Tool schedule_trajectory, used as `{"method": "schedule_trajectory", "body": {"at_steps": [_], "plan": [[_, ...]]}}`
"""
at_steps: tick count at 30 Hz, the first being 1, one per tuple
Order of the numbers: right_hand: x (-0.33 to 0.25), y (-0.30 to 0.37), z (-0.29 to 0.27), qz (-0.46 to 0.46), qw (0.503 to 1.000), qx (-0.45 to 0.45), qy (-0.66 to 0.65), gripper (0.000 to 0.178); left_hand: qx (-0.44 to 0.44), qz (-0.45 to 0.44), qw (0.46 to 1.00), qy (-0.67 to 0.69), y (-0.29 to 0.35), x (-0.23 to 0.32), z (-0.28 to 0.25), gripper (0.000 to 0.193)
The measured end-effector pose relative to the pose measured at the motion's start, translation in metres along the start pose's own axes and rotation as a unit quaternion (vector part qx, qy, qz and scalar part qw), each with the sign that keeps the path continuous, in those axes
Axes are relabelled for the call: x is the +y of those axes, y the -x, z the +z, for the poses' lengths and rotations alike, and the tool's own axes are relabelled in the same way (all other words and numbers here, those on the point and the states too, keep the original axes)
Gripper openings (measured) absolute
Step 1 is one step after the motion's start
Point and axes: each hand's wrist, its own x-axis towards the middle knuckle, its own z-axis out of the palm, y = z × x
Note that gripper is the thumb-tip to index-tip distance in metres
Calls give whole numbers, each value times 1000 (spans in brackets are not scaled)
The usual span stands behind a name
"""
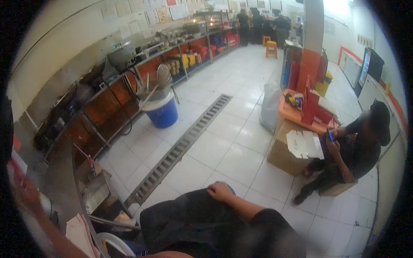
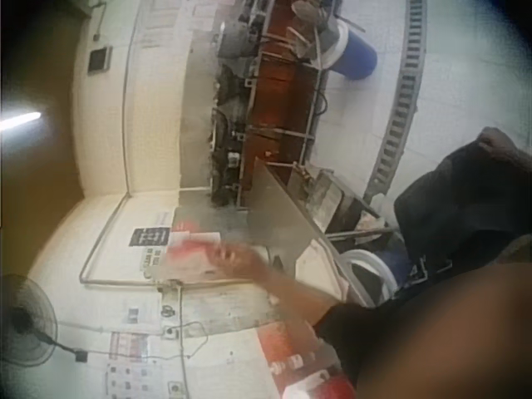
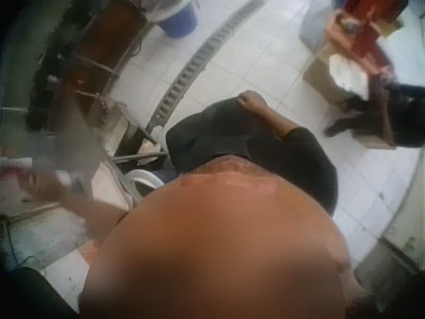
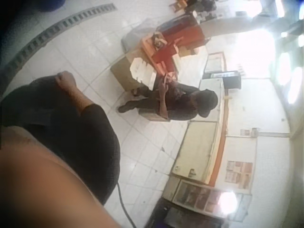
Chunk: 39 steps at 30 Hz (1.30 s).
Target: The person sits on a low stool in a commercial kitchen and assembles red and white cardboard food boxes. They fold the flat-packed cardboard pieces into box shapes and stack the finished units on a nearby metal table.
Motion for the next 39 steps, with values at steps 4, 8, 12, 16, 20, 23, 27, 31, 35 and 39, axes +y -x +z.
{"method": "schedule_trajectory", "body": {"at_steps": [4,8,12,16,20,23,27,31,35,39], "plan": [[-78,4,-25,-46,979,1,-199,46,-95,138,950,262,53,145,68,32],[-194,32,-96,-138,962,66,-228,97,-209,206,820,492,112,335,63,27],[-220,43,-102,-165,960,54,-218,104,-319,159,681,640,169,405,16,14],[-187,64,-71,-111,940,-11,-321,87,-436,95,600,664,205,426,-9,21],[-157,72,-49,-3,900,-51,-434,68,-613,146,447,635,191,401,-5,38],[-131,49,-31,49,880,10,-472,58,-387,107,672,623,140,356,2,42],[-106,8,-12,84,896,-23,-436,56,-116,89,842,520,49,273,-45,46],[-56,1,34,115,897,64,-422,49,-121,183,849,480,43,239,-30,49],[-12,-17,73,75,933,52,-349,48,-156,206,851,458,41,216,-31,53],[3,-15,88,45,966,-4,-255,55,-204,201,850,443,60,194,-29,56]]}}
